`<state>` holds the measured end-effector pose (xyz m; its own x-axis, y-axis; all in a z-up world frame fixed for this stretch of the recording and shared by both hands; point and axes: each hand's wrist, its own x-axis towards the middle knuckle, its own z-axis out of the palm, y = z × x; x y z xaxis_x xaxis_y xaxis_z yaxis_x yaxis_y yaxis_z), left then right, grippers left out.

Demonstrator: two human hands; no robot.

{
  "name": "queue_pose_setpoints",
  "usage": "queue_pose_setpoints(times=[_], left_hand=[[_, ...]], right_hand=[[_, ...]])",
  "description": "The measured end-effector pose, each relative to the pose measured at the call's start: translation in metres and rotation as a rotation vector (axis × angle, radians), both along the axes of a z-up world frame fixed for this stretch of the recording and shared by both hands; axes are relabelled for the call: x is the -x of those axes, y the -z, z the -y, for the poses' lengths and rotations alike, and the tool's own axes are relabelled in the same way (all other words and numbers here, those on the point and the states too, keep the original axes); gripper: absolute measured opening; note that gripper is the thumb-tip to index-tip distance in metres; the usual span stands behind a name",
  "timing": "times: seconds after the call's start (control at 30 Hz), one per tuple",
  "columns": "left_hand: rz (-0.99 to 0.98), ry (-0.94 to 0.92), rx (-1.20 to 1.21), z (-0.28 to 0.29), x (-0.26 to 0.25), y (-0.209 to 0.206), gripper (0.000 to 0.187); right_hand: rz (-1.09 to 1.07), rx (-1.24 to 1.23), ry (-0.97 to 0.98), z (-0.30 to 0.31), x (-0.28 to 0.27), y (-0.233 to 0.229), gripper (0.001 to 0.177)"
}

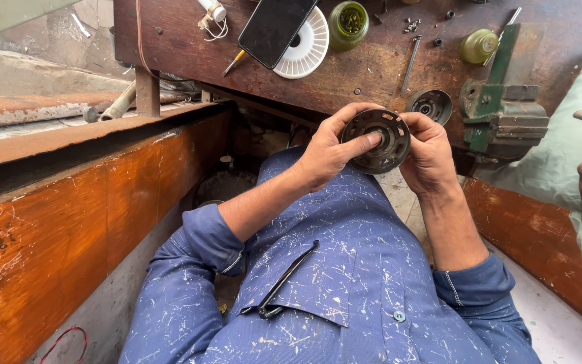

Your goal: The person holds a cylindrical metal part in a bench vise and uses a chisel and hammer to tap and adjust internal components. They repeatedly remove the part to inspect it, rotate it, and reposition it in the vise while continuing to strike with the chisel.

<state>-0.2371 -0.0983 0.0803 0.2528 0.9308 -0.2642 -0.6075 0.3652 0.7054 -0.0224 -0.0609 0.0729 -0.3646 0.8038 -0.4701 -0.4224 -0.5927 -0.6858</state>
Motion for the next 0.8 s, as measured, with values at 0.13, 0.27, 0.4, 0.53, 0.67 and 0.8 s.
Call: queue_pose_setpoints(times=[0.13, 0.27, 0.4, 0.53, 0.67, 0.8], left_hand=[[0.008, 0.003, -0.014, -0.0005, -0.0017, -0.0004, 0.040], [0.010, 0.020, 0.002, -0.0008, -0.0023, -0.0013, 0.040], [0.013, 0.040, 0.003, -0.0009, -0.0018, -0.0010, 0.040], [0.008, 0.050, 0.007, 0.0001, -0.0017, -0.0003, 0.040], [0.024, 0.051, 0.024, 0.0015, -0.0024, 0.0012, 0.039], [0.052, 0.030, 0.038, 0.0029, -0.0021, 0.0030, 0.040]], right_hand=[[-0.006, -0.003, 0.006, 0.0013, -0.0021, -0.0002, 0.017], [-0.001, 0.003, 0.015, 0.0028, -0.0033, -0.0001, 0.016], [-0.026, 0.024, 0.032, 0.0049, -0.0042, 0.0009, 0.015], [-0.020, 0.014, 0.025, 0.0052, -0.0055, 0.0021, 0.015], [-0.017, 0.005, 0.012, 0.0060, -0.0074, 0.0031, 0.014], [-0.016, -0.005, 0.002, 0.0068, -0.0068, 0.0044, 0.015]])
